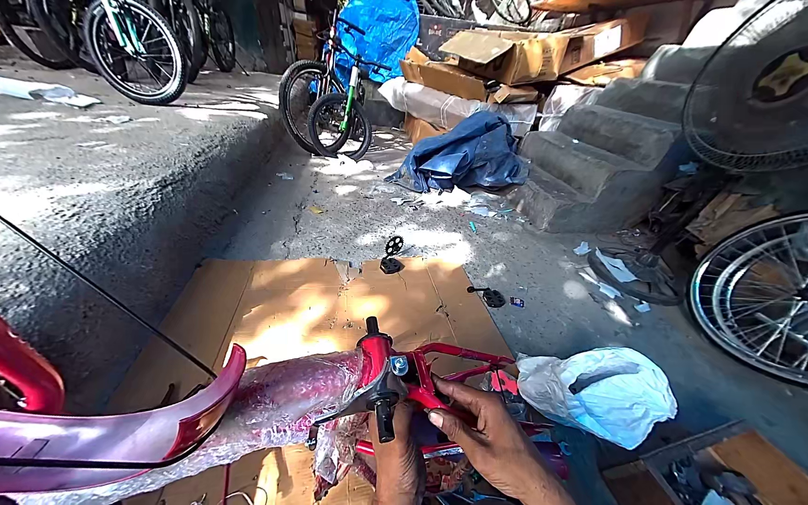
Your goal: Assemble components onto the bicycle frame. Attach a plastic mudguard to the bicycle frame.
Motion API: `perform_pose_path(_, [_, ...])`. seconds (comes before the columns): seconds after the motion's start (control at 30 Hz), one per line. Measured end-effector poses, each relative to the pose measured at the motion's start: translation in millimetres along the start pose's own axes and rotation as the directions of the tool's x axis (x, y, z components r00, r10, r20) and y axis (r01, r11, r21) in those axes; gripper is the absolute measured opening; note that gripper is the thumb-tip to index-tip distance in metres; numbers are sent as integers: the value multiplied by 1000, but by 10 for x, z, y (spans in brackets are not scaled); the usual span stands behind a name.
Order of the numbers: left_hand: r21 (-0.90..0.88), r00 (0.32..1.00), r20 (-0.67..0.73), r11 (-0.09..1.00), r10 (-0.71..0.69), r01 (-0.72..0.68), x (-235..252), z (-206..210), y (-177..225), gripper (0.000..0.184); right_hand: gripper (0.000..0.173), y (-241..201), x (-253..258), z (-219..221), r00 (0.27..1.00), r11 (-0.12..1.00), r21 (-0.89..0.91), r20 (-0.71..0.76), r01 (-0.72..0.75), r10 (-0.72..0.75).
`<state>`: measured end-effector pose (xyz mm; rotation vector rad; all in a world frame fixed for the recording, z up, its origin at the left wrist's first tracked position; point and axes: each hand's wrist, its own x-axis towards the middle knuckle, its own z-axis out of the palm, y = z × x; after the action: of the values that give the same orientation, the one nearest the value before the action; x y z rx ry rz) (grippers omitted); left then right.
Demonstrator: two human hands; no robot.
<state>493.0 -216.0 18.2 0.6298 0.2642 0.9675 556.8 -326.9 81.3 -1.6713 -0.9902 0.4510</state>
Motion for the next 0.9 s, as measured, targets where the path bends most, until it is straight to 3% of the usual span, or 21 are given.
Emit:
perform_pose_path(0.17, [69, 1000, 13, 998, 8, -9, 47, -14, -27, 12, 46, 13, -3, 5, 1000, 1000, 13, -7, 5, -4])
perform_pose_path(0.4, [63, 999, 22, 997, 45, -46, 56, -163, -92, 16, 46, -10, -12, 1, 999, 999, 20, 7, -38, 38])
perform_pose_path(0.53, [99, 999, 26, 994, 34, -37, 21, -141, -65, 34, 46, -17, -13, 3, 1000, 999, 20, 2, -31, 31])
perform_pose_path(0.67, [62, 998, -61, 998, -26, 30, 49, -6, -40, 24, 45, -18, -7, 1, 1000, 999, 40, 6, -19, 19])
perform_pose_path(0.9, [27, 999, 14, 999, -37, 36, -10, -11, 5, 17, 46, -22, -1, -7, 1000, 999, 30, 10, -28, 27])
